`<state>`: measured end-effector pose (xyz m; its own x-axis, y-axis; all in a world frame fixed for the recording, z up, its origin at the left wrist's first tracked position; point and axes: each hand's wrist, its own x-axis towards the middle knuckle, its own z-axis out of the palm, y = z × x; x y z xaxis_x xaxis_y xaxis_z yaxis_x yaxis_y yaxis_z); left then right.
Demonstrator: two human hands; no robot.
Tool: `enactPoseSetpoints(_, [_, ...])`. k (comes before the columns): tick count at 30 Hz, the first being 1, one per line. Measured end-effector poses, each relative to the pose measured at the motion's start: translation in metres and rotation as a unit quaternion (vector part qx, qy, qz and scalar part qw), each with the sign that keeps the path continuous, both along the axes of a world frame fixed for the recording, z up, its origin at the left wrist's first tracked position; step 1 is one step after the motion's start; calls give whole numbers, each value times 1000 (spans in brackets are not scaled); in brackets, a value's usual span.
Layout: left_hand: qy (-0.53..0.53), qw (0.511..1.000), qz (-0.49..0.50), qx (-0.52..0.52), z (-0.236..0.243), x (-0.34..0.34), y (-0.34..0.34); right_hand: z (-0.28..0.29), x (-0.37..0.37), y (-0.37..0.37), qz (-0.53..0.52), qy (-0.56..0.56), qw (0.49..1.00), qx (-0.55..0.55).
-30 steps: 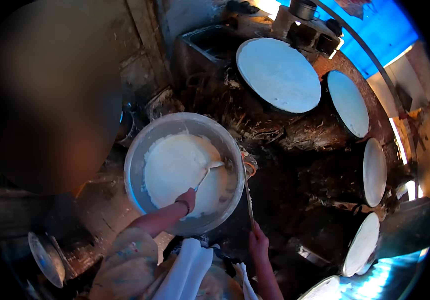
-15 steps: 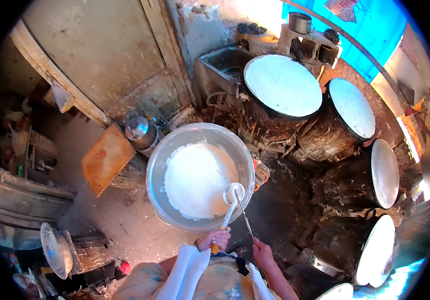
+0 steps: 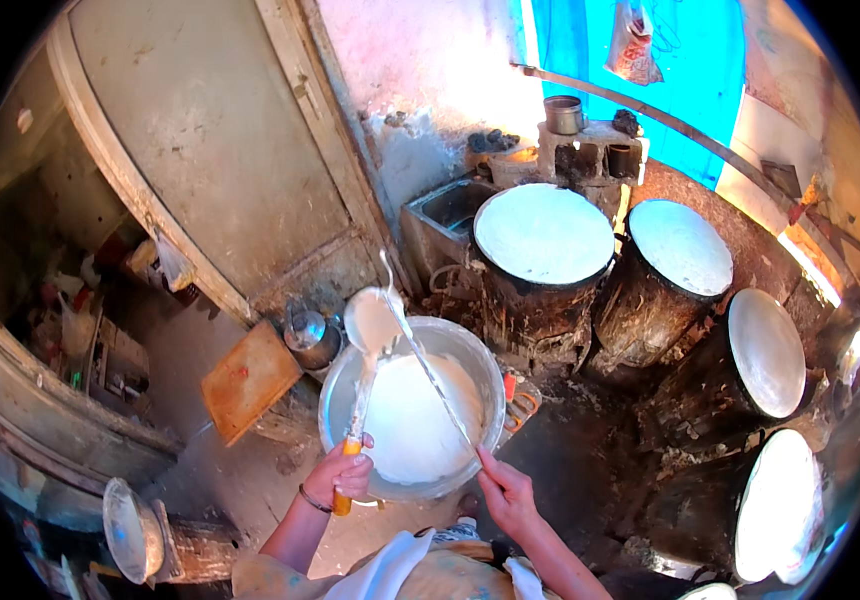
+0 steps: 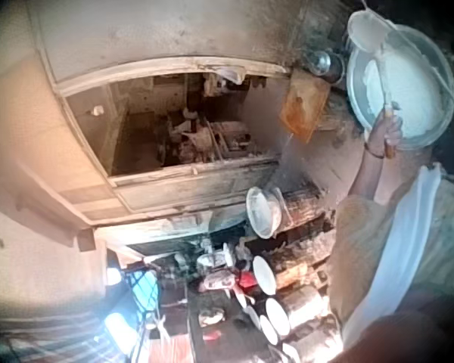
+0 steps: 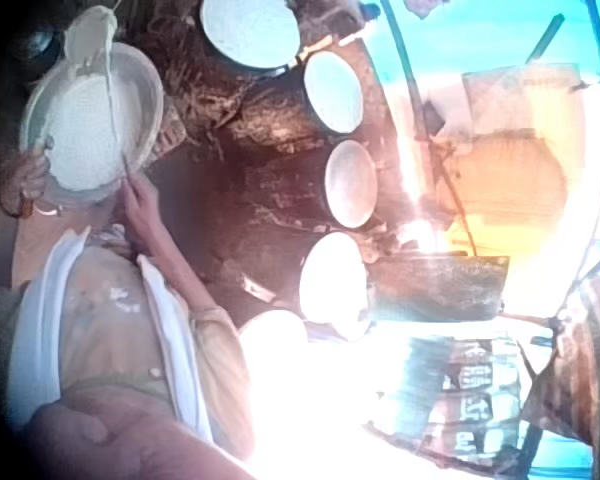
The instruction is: The person prepares thin crepes by pouring batter from a ladle onto multiple hot circular griddles, spreading the batter into thin layers with a wooden stick, and flipping the cooked crepes by hand.
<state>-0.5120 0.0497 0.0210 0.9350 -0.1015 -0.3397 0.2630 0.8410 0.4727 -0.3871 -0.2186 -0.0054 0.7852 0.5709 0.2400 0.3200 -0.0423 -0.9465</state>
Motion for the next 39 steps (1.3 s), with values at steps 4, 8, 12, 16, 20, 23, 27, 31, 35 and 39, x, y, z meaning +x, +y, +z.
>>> enactPoseSetpoints(4, [84, 985, 12, -153, -8, 23, 24, 0, 20, 26, -35, 13, 999, -37])
enactPoseSetpoints(8, [41, 997, -58, 4, 6, 35, 24, -4, 48, 20, -86, -69, 992, -55])
enactPoseSetpoints(12, [77, 982, -166, 46, 20, 83, 12, -4, 55, -12, -132, -73, 970, -192])
enactPoseSetpoints(16, [75, 948, -287, 113, 39, 157, -43, -24, 63, -67, -242, -15, 964, -109])
enactPoseSetpoints(20, [-30, 876, -404, 261, 42, 241, -118, -10, 69, -130, -416, -70, 900, -106])
enactPoseSetpoints(23, [-27, 839, -517, 168, 91, 294, -223, -16, 70, -185, -533, -85, 839, -65])
enactPoseSetpoints(27, [-106, 783, -580, 196, 97, 353, -369, -16, 104, -252, -649, -9, 756, 76])
enactPoseSetpoints(31, [-202, 749, -573, 263, 71, 407, -504, -13, 160, -323, -710, 62, 688, 134])
enactPoseSetpoints(35, [-164, 766, -534, 319, 24, 442, -601, -69, 205, -387, -721, 71, 665, 184])
enactPoseSetpoints(39, [-207, 719, -506, 429, -25, 495, -668, -92, 250, -431, -730, 157, 612, 260])
